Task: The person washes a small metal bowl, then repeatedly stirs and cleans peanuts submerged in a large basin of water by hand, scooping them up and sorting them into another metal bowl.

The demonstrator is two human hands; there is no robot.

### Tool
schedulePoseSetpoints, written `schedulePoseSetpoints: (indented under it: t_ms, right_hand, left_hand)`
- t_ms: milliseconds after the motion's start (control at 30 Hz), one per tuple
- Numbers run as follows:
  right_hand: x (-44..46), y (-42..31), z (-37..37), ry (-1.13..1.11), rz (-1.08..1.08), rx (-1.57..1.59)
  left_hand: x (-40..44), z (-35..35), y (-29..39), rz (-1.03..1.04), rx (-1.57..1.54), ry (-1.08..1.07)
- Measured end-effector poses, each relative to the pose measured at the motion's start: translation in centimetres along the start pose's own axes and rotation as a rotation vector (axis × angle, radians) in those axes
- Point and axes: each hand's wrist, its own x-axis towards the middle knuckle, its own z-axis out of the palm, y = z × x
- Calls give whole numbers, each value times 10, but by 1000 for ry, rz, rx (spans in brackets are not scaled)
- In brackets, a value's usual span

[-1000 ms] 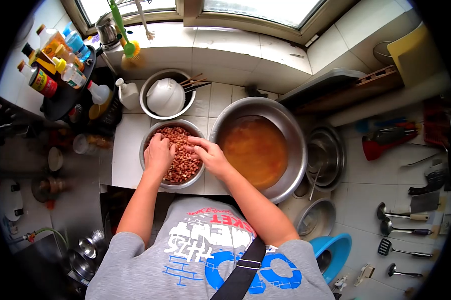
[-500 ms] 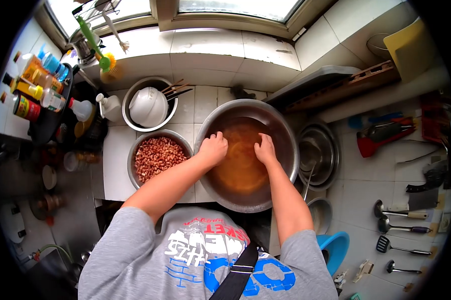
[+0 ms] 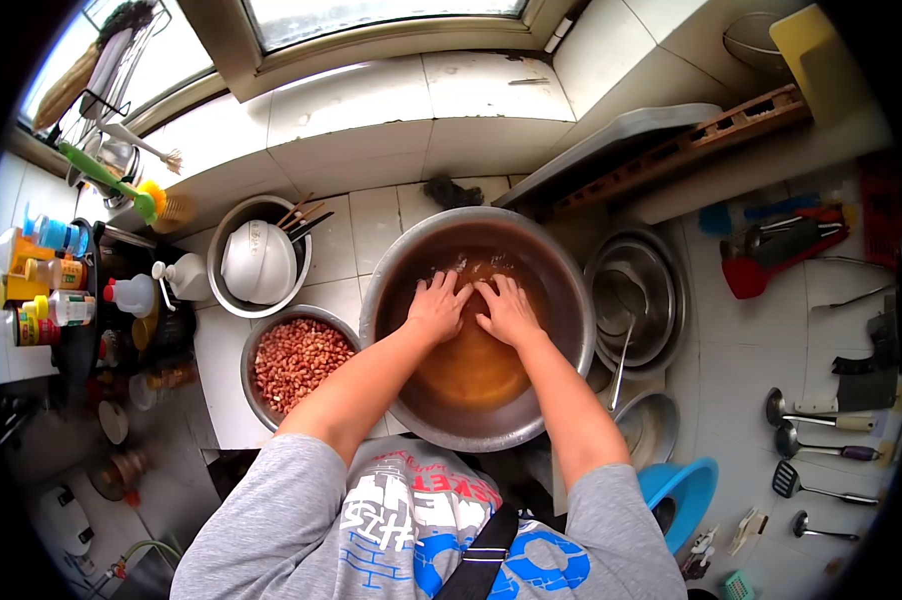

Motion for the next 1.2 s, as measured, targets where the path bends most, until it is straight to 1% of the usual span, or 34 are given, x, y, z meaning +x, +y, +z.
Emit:
schedulePoseSetpoints:
  t_ms: [133, 267, 367, 433, 467, 567, 600, 700, 733, 833, 867, 967, 1000, 1100, 1133, 1200]
  right_hand:
    - [-27, 14, -4, 26, 32, -18]
    - [-53, 26, -7, -51, 111, -11]
    - [-72, 29, 5, -41, 118, -11]
    - [-85, 24, 14, -36, 115, -35]
    - [-90, 22, 21, -90, 116, -35]
    - [-113, 5, 34, -113, 98, -14]
    - [-116, 0, 37, -213, 125, -27]
    - [-128, -7, 53, -243, 89, 68]
    - [-130, -10, 61, -180, 62, 124]
    - [-129, -23, 58, -361, 98, 229]
    - [-127, -28, 57, -410, 76, 253]
    - [-124, -41, 39, -609, 85, 450]
    - [-122, -42, 41, -638, 61, 514]
    - [-123, -45, 46, -645, 26, 540]
    - [-122, -47, 45, -652, 7, 539]
    - [-120, -51, 42, -667, -30, 537]
  left_hand:
    - [11, 1, 14, 91, -52, -16]
    - [14, 16, 34, 208, -81, 15]
    - [10, 22, 47, 258, -126, -125]
    - [0, 26, 55, 288, -110, -135]
    - [-6, 29, 58, 302, -102, -140]
    - [-24, 37, 67, 331, -90, -215]
    - [-31, 34, 70, 333, -106, -248]
    - [-51, 46, 75, 312, -136, -338]
    - [-60, 49, 77, 286, -199, -268]
    - [-74, 42, 83, 180, -168, -585]
    - [-76, 51, 81, 147, -195, -569]
    - [-72, 52, 69, 214, -259, -714]
    - [-71, 44, 67, 147, -317, -811]
    - [-78, 24, 63, 63, -384, -901]
    - [-82, 17, 64, 74, -363, -885]
    - [-85, 23, 59, 201, -362, -805]
